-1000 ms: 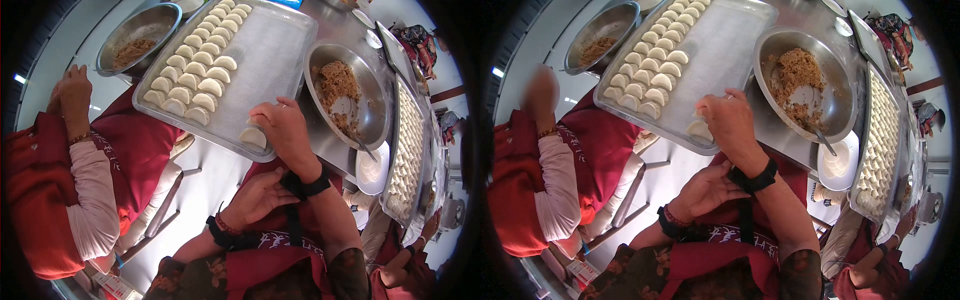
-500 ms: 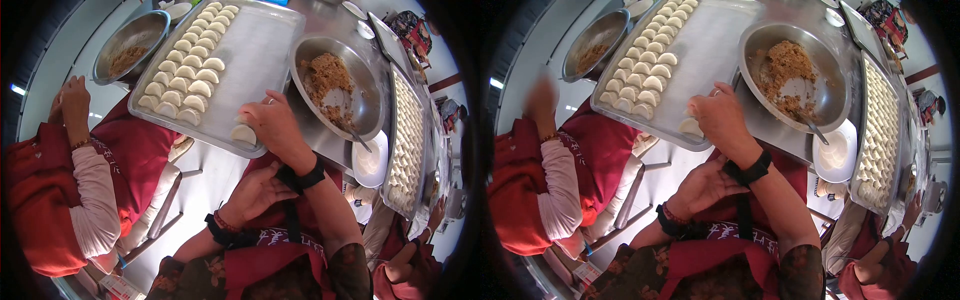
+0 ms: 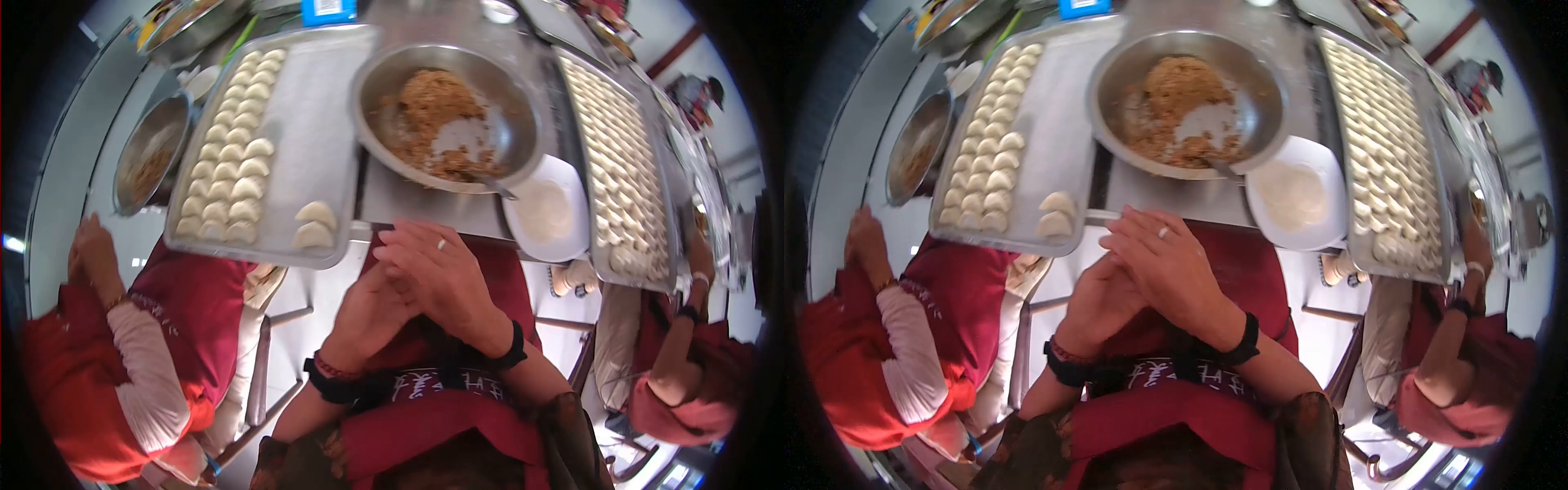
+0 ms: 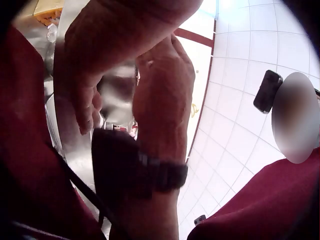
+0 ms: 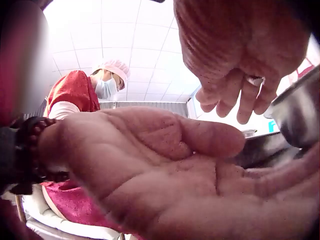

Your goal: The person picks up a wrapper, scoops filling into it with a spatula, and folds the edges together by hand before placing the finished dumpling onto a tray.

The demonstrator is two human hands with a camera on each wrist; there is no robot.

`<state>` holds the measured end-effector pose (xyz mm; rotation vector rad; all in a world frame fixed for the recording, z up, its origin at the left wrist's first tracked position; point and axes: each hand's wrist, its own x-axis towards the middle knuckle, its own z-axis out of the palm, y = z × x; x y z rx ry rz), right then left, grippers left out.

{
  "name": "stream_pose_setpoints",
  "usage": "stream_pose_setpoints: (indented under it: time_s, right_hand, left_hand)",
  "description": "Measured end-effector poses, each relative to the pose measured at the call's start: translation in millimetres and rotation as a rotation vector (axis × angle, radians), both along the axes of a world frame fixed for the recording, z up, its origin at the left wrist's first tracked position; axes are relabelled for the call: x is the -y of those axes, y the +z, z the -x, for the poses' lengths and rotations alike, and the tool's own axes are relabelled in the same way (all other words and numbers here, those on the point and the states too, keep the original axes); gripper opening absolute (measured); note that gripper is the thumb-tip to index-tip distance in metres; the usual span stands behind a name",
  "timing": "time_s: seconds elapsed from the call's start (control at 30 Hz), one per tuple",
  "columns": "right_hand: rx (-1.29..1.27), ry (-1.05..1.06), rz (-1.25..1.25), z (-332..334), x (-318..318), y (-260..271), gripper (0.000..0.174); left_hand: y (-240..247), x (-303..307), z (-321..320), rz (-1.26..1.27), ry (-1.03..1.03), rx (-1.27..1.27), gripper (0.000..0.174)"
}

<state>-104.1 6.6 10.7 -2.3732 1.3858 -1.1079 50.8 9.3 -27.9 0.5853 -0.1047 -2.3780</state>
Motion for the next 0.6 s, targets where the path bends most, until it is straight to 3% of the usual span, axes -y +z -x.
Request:
stream_pose_setpoints:
  time_s: [0.07,0.17,0.27,0.37,0.6]
  right_hand:
    - [-0.002,-0.083,-0.003,27.9,-18.2,0.2,0.028]
    - [0.001,-0.29,0.059,70.8,-35.9,-6.1,0.027]
    - [-0.078,-0.603,0.061,109.6,-39.4,-9.8,0.024]
    - [-0.162,-0.727,0.016,135.7,-28.1,-12.1,0.024]
    - [-0.157,-0.649,0.017,136.7,0.5,-37.1,0.011]
  left_hand:
    - [-13.8,7.6,-0.5,0.021,-0.078,-0.173,0.047]
    - [15.8,12.8,22.7,0.022,-0.12,0.091,0.054]
    - [18.4,16.1,37.3,0.055,-0.167,0.106,0.054]
    - [21.5,17.6,49.9,0.051,-0.211,0.133,0.054]
    - [24.9,13.7,59.7,0.052,-0.227,0.167,0.051]
